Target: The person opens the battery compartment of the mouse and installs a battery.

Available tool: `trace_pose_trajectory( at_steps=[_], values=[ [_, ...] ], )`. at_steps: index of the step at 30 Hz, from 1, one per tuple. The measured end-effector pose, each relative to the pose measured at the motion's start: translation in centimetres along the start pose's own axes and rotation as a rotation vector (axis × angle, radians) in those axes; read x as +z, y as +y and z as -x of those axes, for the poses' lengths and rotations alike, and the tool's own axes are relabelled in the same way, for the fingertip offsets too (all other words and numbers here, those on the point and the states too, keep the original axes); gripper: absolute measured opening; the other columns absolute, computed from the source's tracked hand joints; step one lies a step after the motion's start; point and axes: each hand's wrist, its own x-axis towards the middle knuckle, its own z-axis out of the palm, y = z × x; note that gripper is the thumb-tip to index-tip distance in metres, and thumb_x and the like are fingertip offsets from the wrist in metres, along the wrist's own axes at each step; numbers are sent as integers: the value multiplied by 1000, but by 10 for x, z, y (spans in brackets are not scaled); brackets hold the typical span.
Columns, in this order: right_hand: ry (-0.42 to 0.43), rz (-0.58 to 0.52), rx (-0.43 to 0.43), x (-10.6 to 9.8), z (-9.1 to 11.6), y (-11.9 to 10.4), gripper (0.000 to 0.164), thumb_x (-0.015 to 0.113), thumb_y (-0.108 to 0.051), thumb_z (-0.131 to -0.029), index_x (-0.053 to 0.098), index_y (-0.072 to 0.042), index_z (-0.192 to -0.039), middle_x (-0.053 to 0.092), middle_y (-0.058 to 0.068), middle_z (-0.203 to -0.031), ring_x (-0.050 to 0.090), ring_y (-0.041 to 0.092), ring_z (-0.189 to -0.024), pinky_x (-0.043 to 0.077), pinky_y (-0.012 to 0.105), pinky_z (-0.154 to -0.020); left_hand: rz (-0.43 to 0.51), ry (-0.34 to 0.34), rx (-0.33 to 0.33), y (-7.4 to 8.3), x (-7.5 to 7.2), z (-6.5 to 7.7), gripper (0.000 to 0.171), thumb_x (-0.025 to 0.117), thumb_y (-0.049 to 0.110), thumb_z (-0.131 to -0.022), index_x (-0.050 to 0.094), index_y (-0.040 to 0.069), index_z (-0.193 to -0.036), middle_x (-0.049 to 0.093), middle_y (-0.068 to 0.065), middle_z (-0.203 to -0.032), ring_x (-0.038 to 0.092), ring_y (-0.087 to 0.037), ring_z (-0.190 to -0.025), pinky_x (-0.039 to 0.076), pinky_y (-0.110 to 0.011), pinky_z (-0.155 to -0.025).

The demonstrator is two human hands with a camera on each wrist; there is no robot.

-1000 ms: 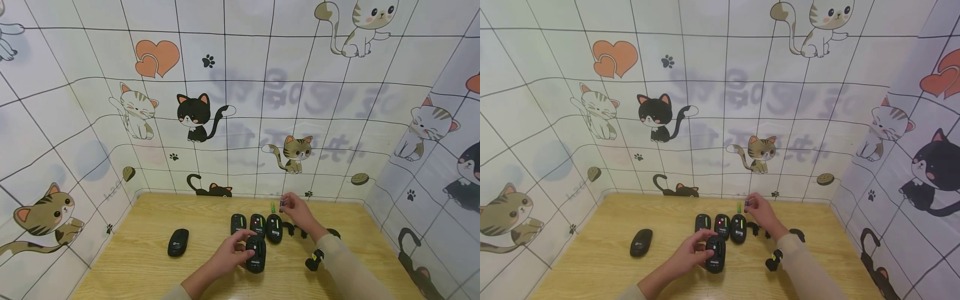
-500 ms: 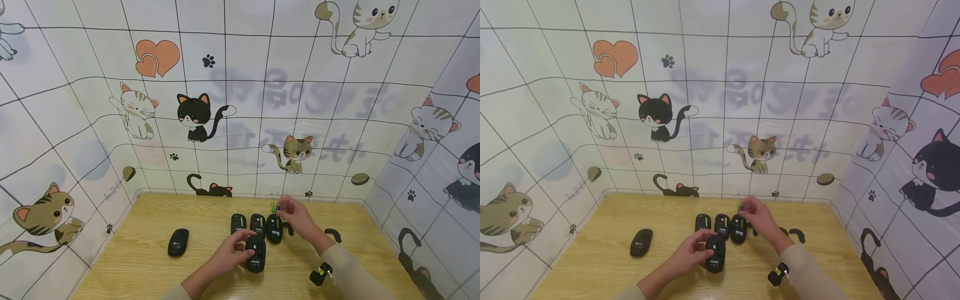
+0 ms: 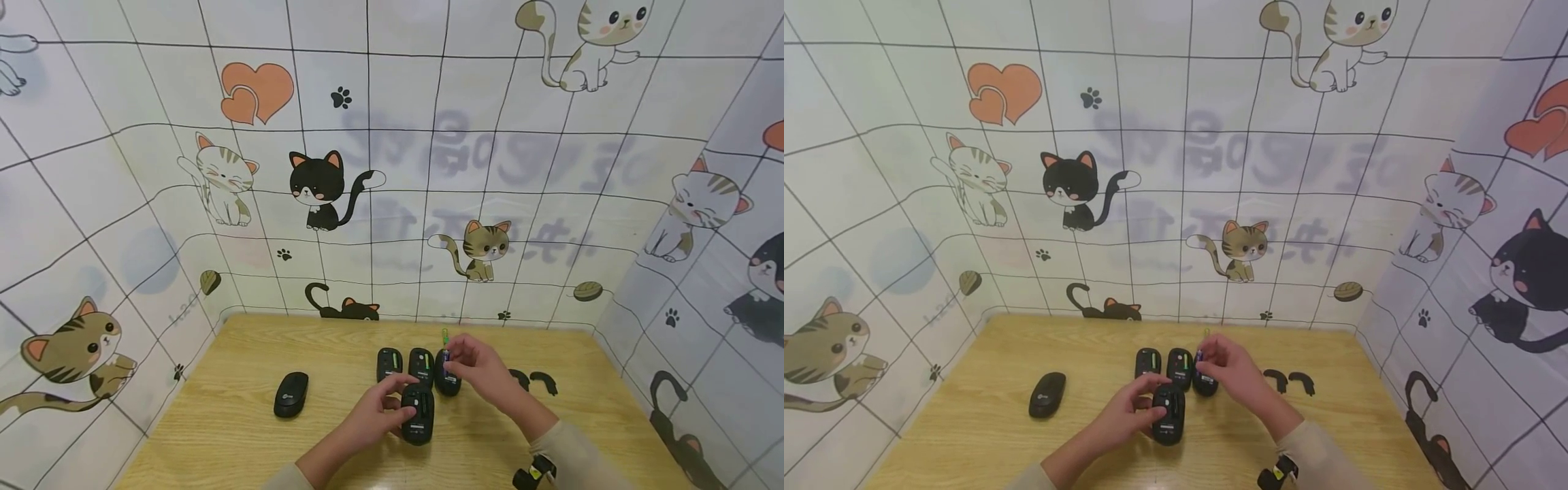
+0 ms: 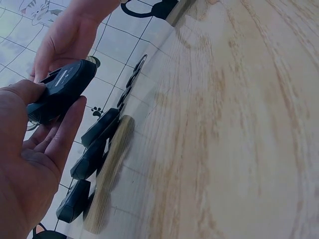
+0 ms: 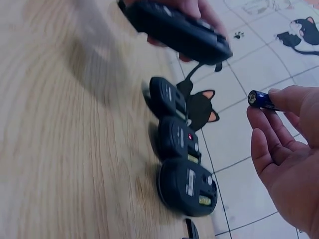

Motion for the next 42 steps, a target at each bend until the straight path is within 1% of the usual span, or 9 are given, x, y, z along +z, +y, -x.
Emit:
trace_pose_trajectory(
  at_steps=[3, 7, 14, 18, 24, 26, 31, 36, 42],
  values=[
    [-17, -21, -22, 3, 6, -6, 33, 78, -10, -104, 64, 3, -132, 70, 12, -111, 71, 23, -98, 63, 36, -80, 4, -3, -1, 0, 0, 0, 45, 74, 4, -105, 65, 22, -145, 64, -11, -123, 76, -25, -97, 69, -41, -68],
    [-46, -44, -43, 10, 11, -13, 30, 79, -9, -104, 66, 1, -129, 70, 12, -110, 71, 22, -97, 63, 36, -79, 2, -1, 3, 0, 0, -1, 45, 74, 4, -105, 65, 21, -145, 63, -12, -123, 76, -24, -97, 69, -42, -69],
    [-111, -59, -40, 20, 17, -22, 26, 78, -8, -104, 66, -3, -127, 70, 14, -108, 72, 27, -94, 61, 31, -75, -15, -7, 30, -3, 0, -2, 45, 75, 5, -105, 64, 21, -146, 64, -13, -123, 76, -22, -94, 69, -41, -67],
    [-123, -60, -38, 23, 19, -27, 26, 79, -8, -103, 67, -3, -126, 69, 14, -106, 70, 26, -91, 60, 31, -74, -14, -15, 41, -4, -1, -2, 45, 74, 7, -105, 64, 21, -146, 65, -13, -124, 76, -22, -93, 69, -41, -66],
    [-116, 2, -61, 30, 20, -29, 26, 80, -8, -102, 67, -2, -123, 69, 11, -105, 68, 23, -91, 59, 28, -75, -4, -23, 40, -3, -1, -1, 45, 74, 7, -106, 63, 21, -147, 64, -11, -123, 76, -22, -94, 69, -41, -67],
    [-119, 26, -65, 32, 21, -28, 25, 81, -10, -102, 68, -4, -122, 69, 9, -104, 68, 22, -90, 58, 28, -75, -2, -27, 43, -3, 0, -1, 45, 74, 6, -106, 63, 21, -147, 64, -11, -123, 76, -22, -94, 69, -41, -67],
    [-114, 103, -76, 35, 23, -26, 20, 82, -14, -102, 71, -16, -119, 69, 1, -98, 66, 17, -84, 55, 28, -70, 5, -32, 46, -3, 1, -1, 45, 73, 5, -106, 63, 20, -147, 64, -11, -124, 77, -22, -94, 69, -41, -67],
    [-117, 143, -105, 38, 25, -22, 18, 81, -15, -103, 72, -19, -117, 69, -2, -98, 66, 15, -84, 57, 29, -71, 13, -24, 47, -3, 1, -2, 44, 72, 6, -107, 62, 20, -148, 65, -16, -127, 77, -22, -93, 69, -40, -67],
    [-116, 137, -129, 40, 26, -17, 18, 82, -15, -103, 72, -21, -117, 65, 0, -100, 63, 15, -83, 56, 30, -71, 19, -7, 51, -3, 1, -3, 44, 72, 6, -107, 61, 19, -148, 67, -14, -126, 78, -23, -96, 68, -41, -66]
  ],
)
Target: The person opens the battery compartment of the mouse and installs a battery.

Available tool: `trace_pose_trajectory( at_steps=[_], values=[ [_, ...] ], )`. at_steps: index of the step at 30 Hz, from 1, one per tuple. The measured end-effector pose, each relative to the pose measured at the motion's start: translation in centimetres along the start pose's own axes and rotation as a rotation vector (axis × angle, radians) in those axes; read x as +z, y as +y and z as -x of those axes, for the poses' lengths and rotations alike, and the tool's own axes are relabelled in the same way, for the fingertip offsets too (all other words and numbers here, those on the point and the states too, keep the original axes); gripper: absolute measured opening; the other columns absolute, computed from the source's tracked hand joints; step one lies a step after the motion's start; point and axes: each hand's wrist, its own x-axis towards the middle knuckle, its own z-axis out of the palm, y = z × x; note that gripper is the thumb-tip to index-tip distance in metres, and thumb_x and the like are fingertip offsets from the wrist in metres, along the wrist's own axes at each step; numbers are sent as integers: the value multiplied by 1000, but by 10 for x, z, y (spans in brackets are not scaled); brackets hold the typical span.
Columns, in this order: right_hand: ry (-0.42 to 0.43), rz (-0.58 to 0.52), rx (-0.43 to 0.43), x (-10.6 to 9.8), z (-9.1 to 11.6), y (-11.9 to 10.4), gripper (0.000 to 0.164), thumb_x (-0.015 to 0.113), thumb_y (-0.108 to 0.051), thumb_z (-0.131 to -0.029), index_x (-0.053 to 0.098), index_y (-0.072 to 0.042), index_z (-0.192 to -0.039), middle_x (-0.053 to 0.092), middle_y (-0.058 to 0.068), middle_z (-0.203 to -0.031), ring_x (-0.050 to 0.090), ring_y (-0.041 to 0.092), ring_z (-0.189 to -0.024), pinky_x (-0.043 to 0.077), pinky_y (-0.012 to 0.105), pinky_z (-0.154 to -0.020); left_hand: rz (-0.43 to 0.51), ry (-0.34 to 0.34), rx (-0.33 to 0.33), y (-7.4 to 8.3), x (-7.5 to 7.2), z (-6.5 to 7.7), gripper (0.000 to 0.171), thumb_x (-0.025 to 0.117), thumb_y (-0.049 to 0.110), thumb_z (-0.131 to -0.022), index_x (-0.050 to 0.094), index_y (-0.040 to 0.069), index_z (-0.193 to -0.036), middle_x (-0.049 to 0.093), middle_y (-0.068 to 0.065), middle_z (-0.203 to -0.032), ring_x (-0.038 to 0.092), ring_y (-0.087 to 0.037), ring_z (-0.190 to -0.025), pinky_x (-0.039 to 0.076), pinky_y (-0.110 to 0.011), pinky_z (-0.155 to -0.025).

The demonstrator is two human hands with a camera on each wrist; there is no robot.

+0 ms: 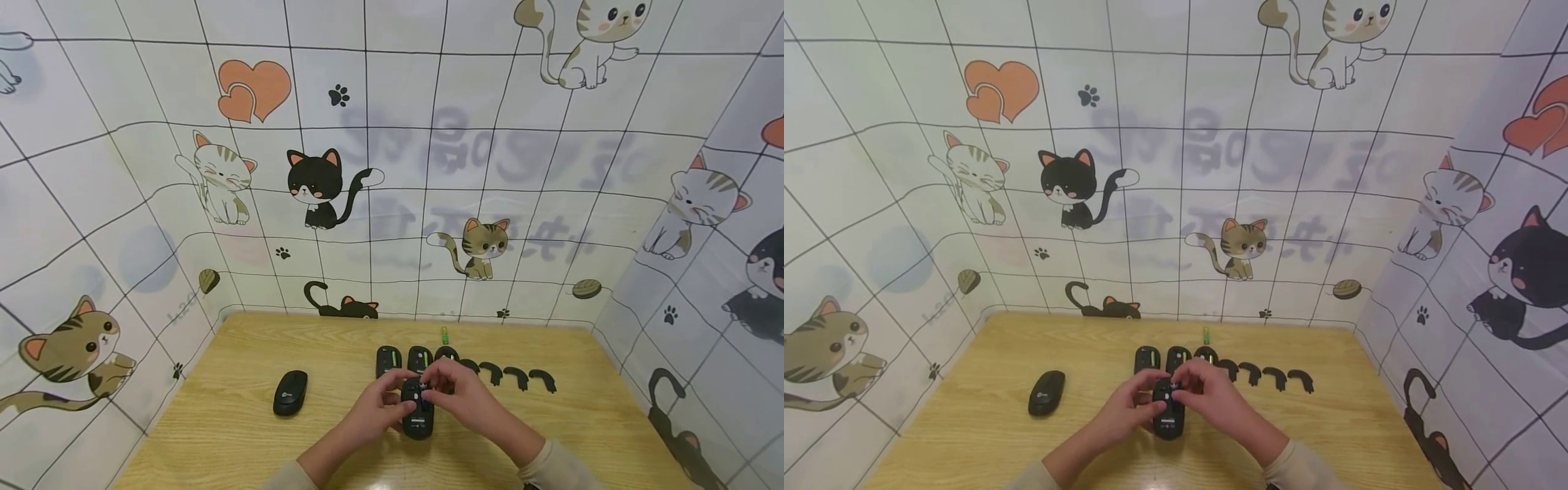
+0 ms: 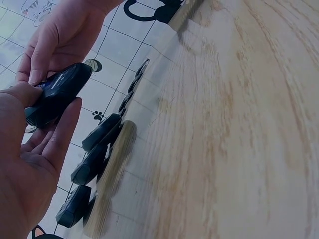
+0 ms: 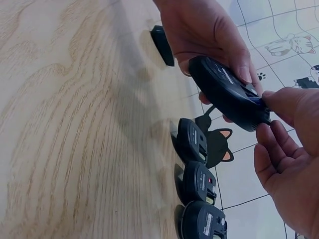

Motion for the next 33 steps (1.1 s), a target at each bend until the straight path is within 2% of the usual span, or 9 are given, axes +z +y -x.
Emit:
trace_pose_trajectory(
  at_steps=[10, 17, 26, 33],
  values=[
    [-3, 6, -14, 2, 0, 2, 8, 78, -18, -106, 74, -20, -112, 62, 1, -101, 60, 14, -82, 55, 29, -71, 3, 12, 9, -2, 1, -1, 44, 72, 5, -107, 62, 18, -148, 67, -13, -124, 79, -24, -98, 68, -41, -65],
    [13, -43, -12, 6, 1, 0, 11, 78, -16, -105, 73, -14, -114, 61, 5, -103, 58, 17, -84, 52, 28, -72, -13, 26, 16, -3, 0, -1, 44, 72, 5, -107, 63, 19, -147, 67, -12, -123, 77, -24, -98, 68, -41, -65],
    [37, -53, 33, 10, 0, 2, 9, 79, -16, -105, 73, -17, -112, 63, 7, -112, 67, 20, -96, 60, 31, -82, -44, 44, 45, -4, 0, 0, 43, 73, 6, -107, 62, 19, -147, 67, -12, -124, 75, -22, -96, 69, -41, -66],
    [37, -80, 55, 12, -2, 5, 9, 79, -14, -105, 73, -18, -110, 65, 5, -116, 67, 22, -108, 62, 31, -94, -55, 67, 58, -6, 2, 0, 44, 74, 6, -107, 62, 19, -147, 67, -13, -126, 75, -22, -98, 69, -40, -66]
  ],
)
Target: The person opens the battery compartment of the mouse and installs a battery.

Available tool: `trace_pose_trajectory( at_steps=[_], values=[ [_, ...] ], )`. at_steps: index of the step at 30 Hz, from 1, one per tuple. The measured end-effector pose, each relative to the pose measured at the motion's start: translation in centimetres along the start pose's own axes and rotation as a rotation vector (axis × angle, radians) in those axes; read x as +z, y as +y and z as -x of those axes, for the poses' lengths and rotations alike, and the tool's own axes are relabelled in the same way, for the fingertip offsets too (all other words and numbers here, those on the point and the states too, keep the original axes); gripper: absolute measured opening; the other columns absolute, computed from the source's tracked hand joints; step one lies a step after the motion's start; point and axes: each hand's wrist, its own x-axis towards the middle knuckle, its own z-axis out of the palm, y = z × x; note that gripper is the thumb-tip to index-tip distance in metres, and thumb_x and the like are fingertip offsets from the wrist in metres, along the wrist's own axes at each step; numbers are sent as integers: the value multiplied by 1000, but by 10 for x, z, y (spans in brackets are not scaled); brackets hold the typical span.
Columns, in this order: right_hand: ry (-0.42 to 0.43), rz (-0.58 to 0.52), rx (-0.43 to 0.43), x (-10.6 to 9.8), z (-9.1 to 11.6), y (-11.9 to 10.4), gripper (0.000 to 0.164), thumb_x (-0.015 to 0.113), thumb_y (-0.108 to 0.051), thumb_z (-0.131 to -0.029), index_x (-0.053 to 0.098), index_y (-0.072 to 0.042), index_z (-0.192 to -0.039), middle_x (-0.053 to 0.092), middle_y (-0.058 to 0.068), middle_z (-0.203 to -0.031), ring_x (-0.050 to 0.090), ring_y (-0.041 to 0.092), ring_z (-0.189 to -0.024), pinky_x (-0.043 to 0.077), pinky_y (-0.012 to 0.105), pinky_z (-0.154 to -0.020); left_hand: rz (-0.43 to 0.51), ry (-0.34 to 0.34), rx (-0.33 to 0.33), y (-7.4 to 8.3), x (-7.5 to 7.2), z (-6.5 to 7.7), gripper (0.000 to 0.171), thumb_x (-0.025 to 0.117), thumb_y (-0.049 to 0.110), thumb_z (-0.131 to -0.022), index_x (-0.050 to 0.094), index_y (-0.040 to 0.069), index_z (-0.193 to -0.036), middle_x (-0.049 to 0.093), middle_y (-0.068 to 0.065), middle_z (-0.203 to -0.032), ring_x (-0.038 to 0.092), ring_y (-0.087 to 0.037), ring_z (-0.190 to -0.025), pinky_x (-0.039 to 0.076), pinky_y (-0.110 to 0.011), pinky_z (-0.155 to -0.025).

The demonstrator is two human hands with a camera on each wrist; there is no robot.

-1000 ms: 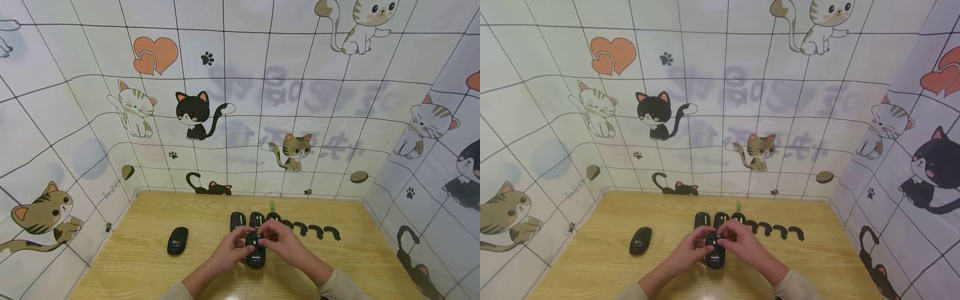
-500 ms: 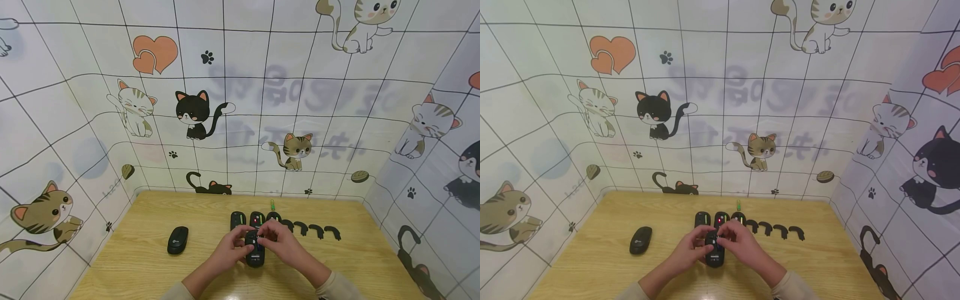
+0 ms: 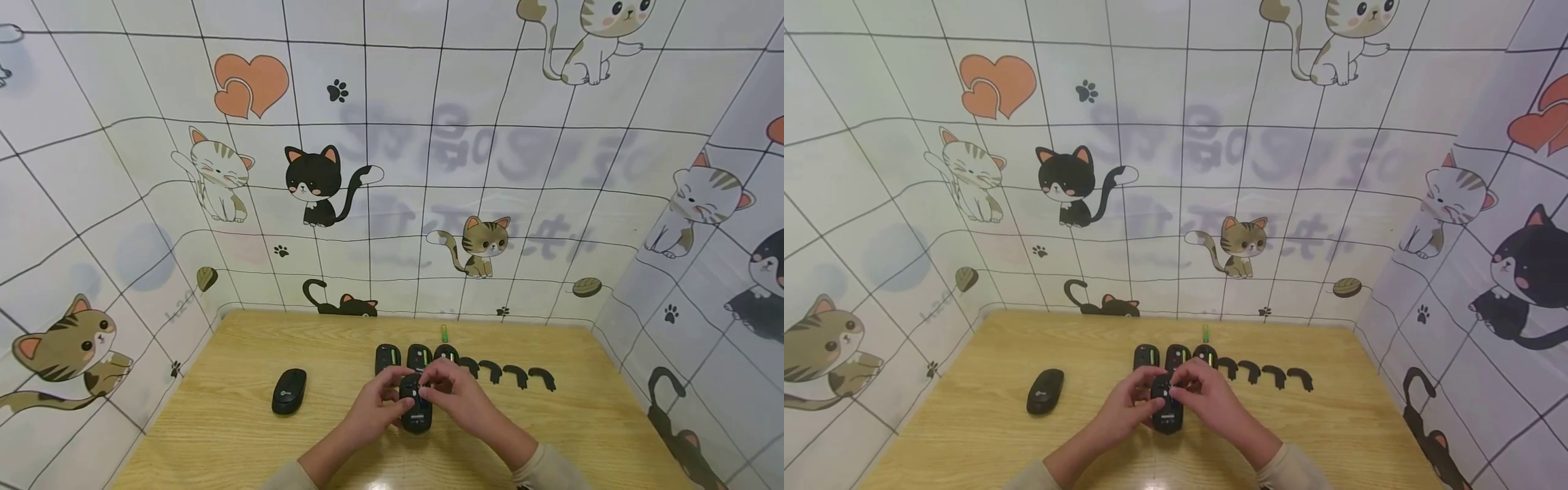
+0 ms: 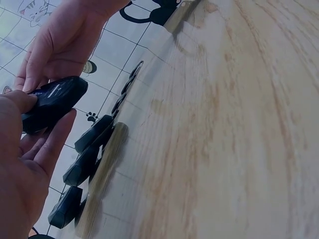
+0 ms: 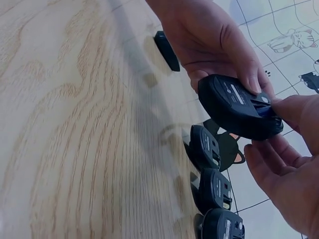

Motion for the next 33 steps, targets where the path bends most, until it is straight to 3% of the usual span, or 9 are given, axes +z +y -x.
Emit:
trace_pose_trajectory(
  at_steps=[10, 21, 26, 33],
  values=[
    [44, -38, -39, 7, -3, -1, 11, 77, -4, -104, 69, -11, -102, 66, 10, -122, 67, 25, -111, 63, 30, -91, -24, 28, -1, 6, 1, 1, 44, 73, 7, -107, 62, 20, -147, 65, -14, -125, 74, -24, -100, 69, -41, -67],
    [29, -20, 67, 6, -2, -1, 28, 76, -16, -107, 70, -14, -135, 75, 3, -120, 71, 22, -108, 60, 30, -89, -11, 19, 0, 4, 0, 1, 44, 74, 7, -106, 62, 20, -147, 65, -13, -124, 74, -25, -101, 69, -40, -67],
    [28, -78, 71, 5, -1, -2, 24, 76, -13, -107, 72, -9, -130, 77, 8, -120, 73, 22, -103, 60, 28, -84, -33, 14, 12, 6, 1, 1, 44, 74, 7, -106, 63, 22, -146, 65, -13, -126, 72, -24, -101, 69, -38, -69],
    [46, -72, 65, 7, 0, -2, 19, 76, -7, -104, 73, -9, -123, 78, 9, -116, 72, 23, -99, 59, 27, -82, -36, 0, 6, 10, 3, 2, 44, 75, 6, -106, 64, 23, -145, 66, -12, -126, 73, -23, -99, 69, -38, -69]
  ],
)
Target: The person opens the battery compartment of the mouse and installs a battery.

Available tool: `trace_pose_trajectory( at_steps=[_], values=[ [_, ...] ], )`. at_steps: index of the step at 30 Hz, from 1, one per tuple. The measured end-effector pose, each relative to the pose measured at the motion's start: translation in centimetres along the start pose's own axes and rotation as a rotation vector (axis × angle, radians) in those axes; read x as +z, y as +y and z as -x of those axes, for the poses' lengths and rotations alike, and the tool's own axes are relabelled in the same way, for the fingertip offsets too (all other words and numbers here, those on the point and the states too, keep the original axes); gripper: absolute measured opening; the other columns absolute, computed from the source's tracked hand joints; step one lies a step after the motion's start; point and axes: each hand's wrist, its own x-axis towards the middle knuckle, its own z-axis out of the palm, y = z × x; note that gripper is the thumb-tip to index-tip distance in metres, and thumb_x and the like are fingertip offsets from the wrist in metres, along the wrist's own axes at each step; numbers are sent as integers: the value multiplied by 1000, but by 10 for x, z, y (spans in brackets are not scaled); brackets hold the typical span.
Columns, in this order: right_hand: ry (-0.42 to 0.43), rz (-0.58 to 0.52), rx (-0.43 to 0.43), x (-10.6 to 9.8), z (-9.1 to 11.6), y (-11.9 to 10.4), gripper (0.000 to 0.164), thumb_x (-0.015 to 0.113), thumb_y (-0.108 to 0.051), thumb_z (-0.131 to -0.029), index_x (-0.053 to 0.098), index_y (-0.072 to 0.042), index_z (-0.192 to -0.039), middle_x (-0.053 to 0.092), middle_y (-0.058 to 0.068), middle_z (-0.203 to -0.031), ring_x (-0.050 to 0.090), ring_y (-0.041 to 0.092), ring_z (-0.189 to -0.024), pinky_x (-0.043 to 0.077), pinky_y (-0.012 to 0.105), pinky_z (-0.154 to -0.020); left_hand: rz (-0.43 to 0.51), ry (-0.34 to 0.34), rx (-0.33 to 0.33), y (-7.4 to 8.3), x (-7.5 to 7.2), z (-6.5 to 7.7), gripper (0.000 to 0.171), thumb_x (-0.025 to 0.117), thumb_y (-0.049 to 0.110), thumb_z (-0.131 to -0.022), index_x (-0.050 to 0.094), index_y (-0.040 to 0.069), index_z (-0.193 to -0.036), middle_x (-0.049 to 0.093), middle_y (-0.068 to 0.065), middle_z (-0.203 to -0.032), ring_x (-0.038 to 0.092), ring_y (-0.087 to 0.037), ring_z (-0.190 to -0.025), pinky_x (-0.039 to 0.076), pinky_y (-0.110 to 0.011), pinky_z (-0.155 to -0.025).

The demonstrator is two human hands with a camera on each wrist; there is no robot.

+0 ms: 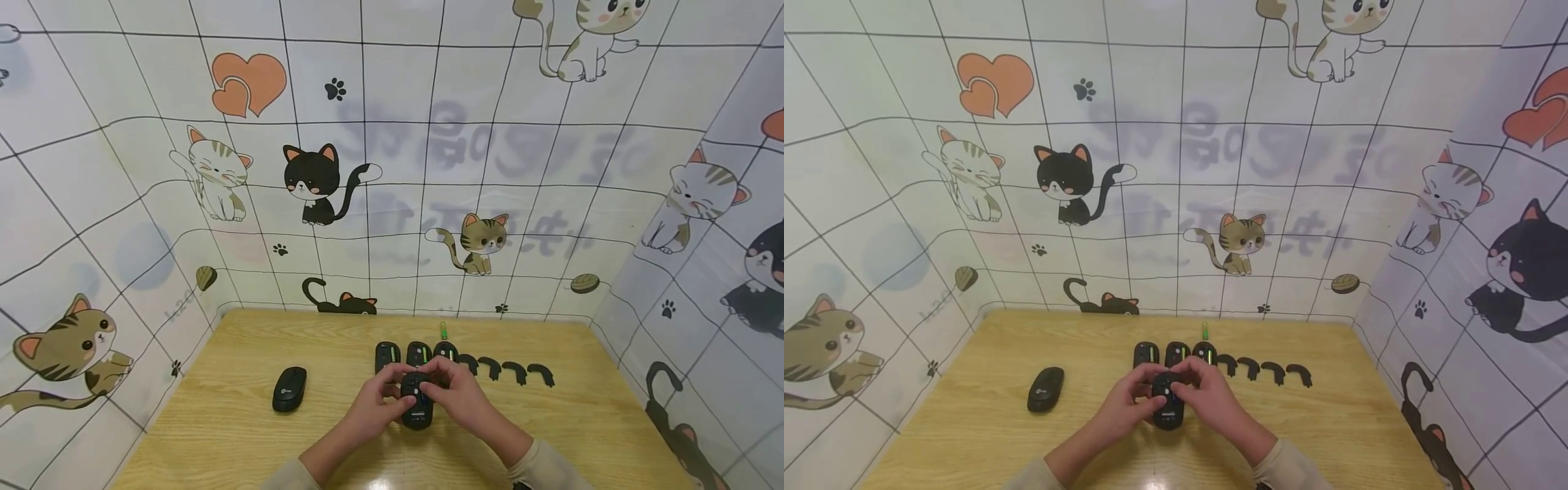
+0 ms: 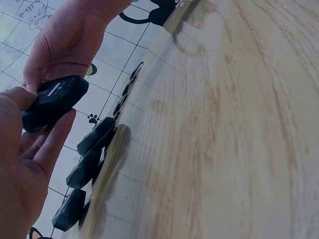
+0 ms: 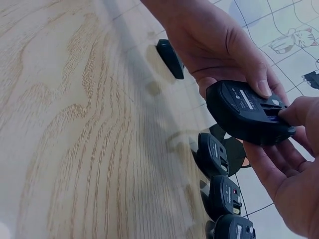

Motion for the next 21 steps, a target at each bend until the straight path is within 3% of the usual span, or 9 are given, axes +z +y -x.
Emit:
trace_pose_trajectory(
  at_steps=[13, 21],
  values=[
    [5, -36, 30, 0, 2, 0, 22, 77, -12, -106, 73, -8, -127, 75, 10, -117, 70, 23, -99, 59, 27, -82, 32, -10, -41, 1, -1, -1, 42, 74, 12, -107, 64, 24, -146, 67, -11, -128, 73, -24, -100, 68, -37, -69],
    [-19, -15, 2, -3, 5, 2, 26, 76, -13, -107, 71, -7, -131, 73, 11, -124, 71, 22, -103, 61, 27, -83, 51, -28, -42, 0, -3, -2, 42, 74, 12, -107, 64, 22, -147, 68, -11, -127, 74, -23, -97, 68, -39, -68]
  ],
)
